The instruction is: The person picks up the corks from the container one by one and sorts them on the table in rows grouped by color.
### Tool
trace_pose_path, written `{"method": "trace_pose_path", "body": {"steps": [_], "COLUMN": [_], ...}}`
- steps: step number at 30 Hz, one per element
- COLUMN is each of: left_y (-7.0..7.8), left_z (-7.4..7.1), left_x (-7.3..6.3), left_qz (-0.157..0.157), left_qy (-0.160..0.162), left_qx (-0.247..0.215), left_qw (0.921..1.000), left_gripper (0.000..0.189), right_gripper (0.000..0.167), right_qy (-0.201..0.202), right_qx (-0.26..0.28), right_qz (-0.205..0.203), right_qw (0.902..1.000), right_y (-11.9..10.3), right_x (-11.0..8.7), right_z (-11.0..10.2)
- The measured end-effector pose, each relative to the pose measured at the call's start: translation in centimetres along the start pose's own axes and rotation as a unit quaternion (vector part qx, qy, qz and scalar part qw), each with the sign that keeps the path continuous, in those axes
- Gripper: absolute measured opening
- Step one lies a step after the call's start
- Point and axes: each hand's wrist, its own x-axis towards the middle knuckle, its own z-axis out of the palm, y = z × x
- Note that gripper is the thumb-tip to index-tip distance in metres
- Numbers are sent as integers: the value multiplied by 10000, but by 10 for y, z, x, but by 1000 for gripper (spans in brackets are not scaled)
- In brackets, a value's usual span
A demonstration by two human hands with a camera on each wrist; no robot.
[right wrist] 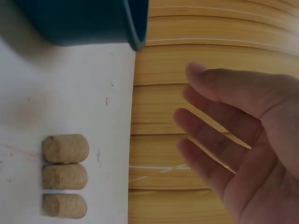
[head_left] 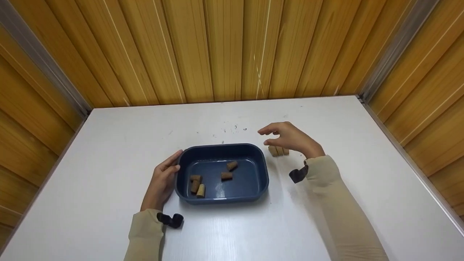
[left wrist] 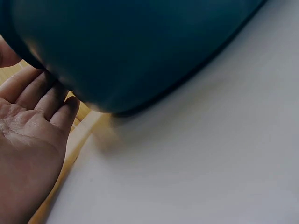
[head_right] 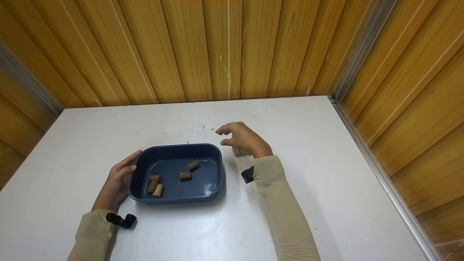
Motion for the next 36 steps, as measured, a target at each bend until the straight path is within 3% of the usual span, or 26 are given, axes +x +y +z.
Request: {"method": "trace_pose_path", "body": {"steps": [11,19,26,36], "left_y": [1,1,1,1], "left_z": [1,2,3,3], "left_x": [-1,-1,-1,-1], "left_qz": [-25,-25,-37,-16], "left_qy": [-3,-34,-36,-73], "left_qx": [66,31,-17,54], "left_qw": [10000,10000,10000,10000], "left_gripper": [54,54,54,53], "right_gripper": [35,35,36,35], "right_qy": [-1259,-1858,-2339,-2753], "right_qx": [-138,-159,-5,-76], "right_qz": [-615,-833,-777,-864], "right_qw": [9900,9789,9692,9574], "right_y": [-38,-59,-67,-77], "right_x": [29,48,57,67], "right_z": [20,46,65,93]}}
